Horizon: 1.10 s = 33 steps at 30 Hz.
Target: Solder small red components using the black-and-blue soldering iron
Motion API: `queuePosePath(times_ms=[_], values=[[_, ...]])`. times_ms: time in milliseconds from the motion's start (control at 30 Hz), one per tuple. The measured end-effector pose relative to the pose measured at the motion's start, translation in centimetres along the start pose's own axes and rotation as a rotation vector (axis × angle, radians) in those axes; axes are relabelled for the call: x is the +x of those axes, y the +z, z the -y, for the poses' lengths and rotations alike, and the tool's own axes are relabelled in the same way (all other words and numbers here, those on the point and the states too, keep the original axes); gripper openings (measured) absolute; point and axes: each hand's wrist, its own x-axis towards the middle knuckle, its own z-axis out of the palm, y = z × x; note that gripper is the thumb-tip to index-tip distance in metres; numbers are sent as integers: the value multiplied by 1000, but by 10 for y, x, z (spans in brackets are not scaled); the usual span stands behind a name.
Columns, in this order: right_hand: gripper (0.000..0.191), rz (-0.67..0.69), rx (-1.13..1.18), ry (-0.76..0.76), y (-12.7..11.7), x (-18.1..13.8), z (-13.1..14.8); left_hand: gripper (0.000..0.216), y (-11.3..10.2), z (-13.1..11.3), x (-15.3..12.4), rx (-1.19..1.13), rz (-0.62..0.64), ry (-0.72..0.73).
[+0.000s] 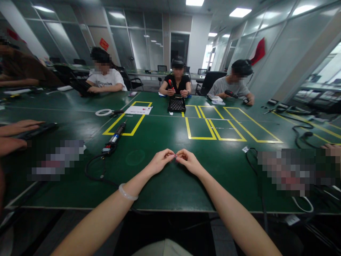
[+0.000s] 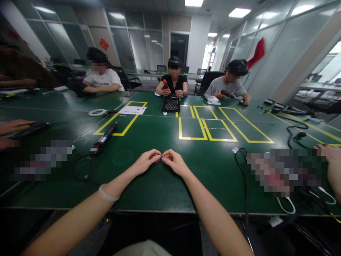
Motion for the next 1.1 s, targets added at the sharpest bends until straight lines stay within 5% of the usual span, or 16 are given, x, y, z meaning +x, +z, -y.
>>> queuePosePath(times_ms=[900, 1100], values=[[25, -45, -26, 40, -3, 2, -1, 32, -8, -10, -5, -20, -82, 21], [25, -33, -9, 51, -2, 1, 0, 35, -37, -14, -18, 237, 73, 66]])
